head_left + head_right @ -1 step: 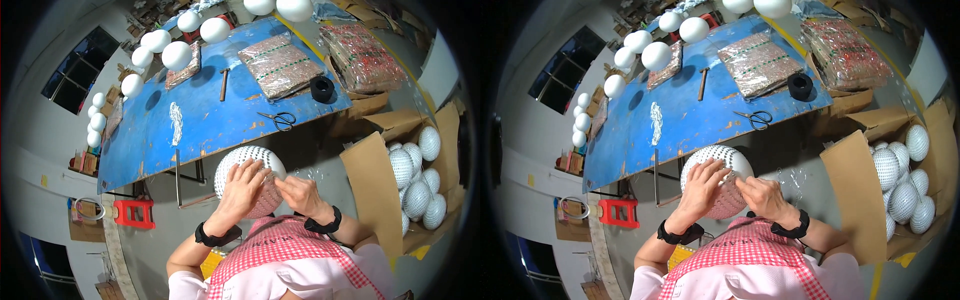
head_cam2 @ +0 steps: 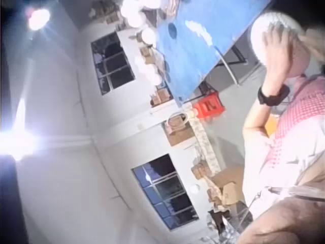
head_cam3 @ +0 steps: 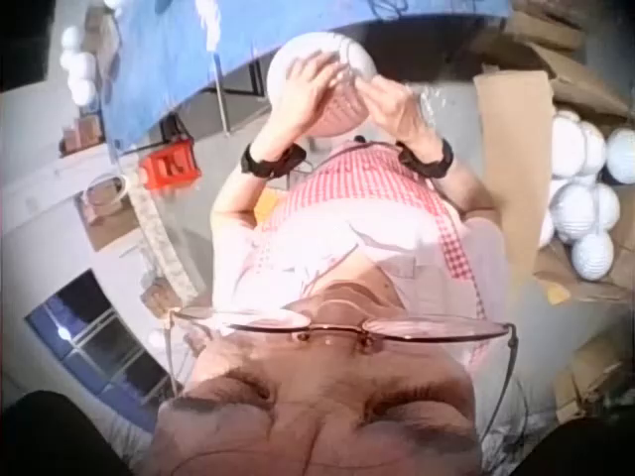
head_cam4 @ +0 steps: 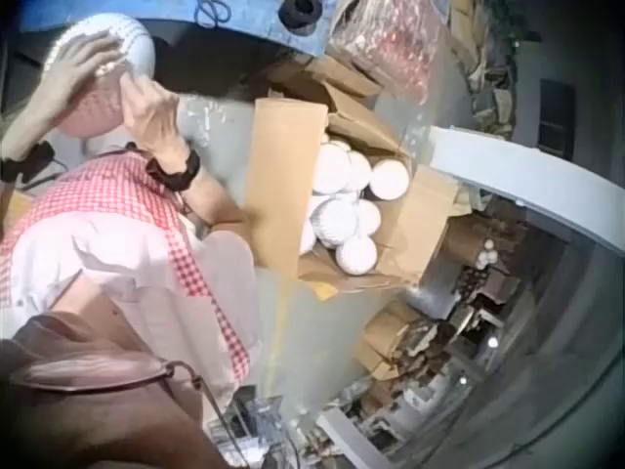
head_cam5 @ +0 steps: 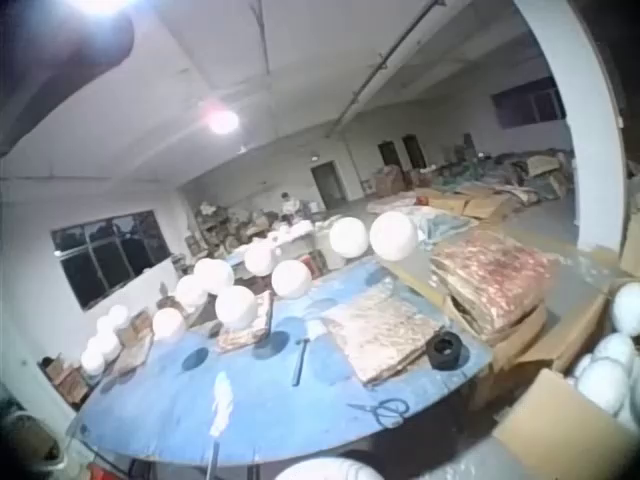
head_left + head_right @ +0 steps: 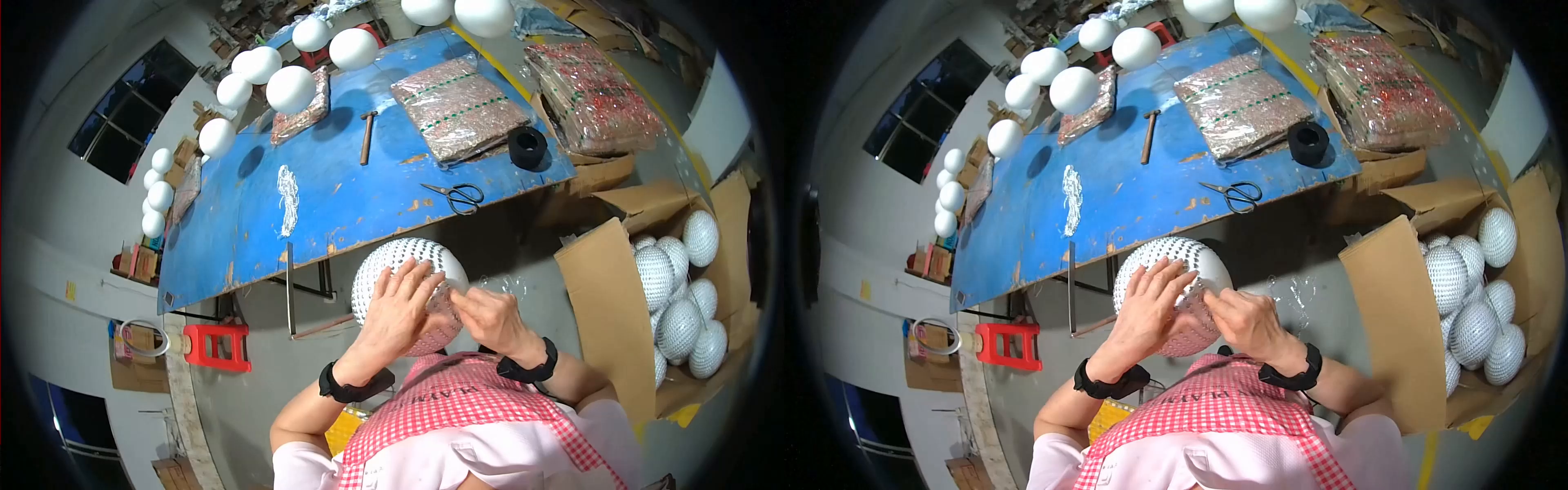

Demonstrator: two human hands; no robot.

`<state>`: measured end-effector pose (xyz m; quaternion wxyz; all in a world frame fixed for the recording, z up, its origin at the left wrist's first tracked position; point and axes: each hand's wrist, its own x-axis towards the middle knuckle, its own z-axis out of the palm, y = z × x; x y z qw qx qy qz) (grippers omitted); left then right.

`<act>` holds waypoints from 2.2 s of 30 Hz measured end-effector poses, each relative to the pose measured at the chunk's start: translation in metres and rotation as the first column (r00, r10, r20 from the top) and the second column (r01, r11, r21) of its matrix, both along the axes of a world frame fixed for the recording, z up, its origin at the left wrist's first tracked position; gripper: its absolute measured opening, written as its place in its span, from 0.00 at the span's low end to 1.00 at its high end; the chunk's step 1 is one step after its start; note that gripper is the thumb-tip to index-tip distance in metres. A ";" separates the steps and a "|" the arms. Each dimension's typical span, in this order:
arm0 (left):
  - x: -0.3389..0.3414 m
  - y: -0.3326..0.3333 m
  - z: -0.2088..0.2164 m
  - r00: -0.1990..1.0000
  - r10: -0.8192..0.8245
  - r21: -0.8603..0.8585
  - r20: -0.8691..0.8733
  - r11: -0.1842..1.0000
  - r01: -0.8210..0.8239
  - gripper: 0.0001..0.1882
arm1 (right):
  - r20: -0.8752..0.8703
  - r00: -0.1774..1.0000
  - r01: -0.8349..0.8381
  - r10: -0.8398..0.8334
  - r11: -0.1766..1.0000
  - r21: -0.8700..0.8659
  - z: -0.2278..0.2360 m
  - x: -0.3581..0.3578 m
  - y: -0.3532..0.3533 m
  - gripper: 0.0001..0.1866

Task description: The person wraps a strand of beads around a white sphere, pressing them into the surface, and then uses scissors to cut the strand.

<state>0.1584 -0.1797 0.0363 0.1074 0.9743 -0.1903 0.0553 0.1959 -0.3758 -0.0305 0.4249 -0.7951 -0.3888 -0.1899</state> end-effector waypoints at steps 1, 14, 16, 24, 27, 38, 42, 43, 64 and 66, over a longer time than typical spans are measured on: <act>-0.002 -0.002 0.001 1.000 0.001 0.030 -0.002 1.000 -0.001 0.36 | -0.024 1.000 0.008 -0.009 1.000 -0.007 0.000 0.000 -0.001 0.15; -0.013 0.021 0.006 0.998 -0.043 -0.065 0.047 0.997 0.046 0.28 | -0.035 0.999 -0.011 0.010 0.999 -0.031 0.016 -0.007 -0.001 0.16; -0.016 0.019 0.007 0.998 -0.051 -0.075 0.048 0.996 0.054 0.30 | -0.078 0.997 -0.025 0.022 0.999 -0.039 0.018 -0.009 -0.001 0.16; -0.025 -0.003 0.006 0.992 0.024 0.070 0.123 0.997 -0.033 0.32 | -0.316 0.948 0.059 -0.044 0.997 0.039 0.023 -0.019 0.000 0.09; -0.025 -0.003 0.007 0.987 0.021 0.129 0.160 0.991 -0.042 0.30 | -0.357 0.929 0.080 -0.095 0.995 -0.057 0.027 -0.021 -0.001 0.08; -0.020 0.007 0.011 0.987 -0.033 0.042 0.159 0.999 0.027 0.29 | -0.398 0.907 0.171 -0.139 0.984 0.045 0.027 -0.026 0.011 0.08; -0.016 0.018 0.016 0.986 -0.095 0.011 0.140 0.995 0.095 0.29 | -0.387 0.911 0.183 -0.145 0.981 0.063 0.024 -0.030 0.020 0.08; -0.013 0.020 0.016 0.989 -0.099 -0.032 0.109 0.994 0.103 0.29 | -0.377 0.913 0.196 -0.155 0.978 0.072 0.024 -0.030 0.022 0.08; 0.009 0.049 0.021 0.958 -0.285 -0.053 -0.013 0.957 0.284 0.35 | -0.451 0.734 0.488 -0.508 0.856 -0.171 0.054 -0.049 0.054 0.06; 0.003 0.046 0.020 0.951 -0.290 0.038 0.110 0.957 0.287 0.33 | -0.450 0.728 0.499 -0.517 0.850 -0.169 0.041 -0.046 0.053 0.06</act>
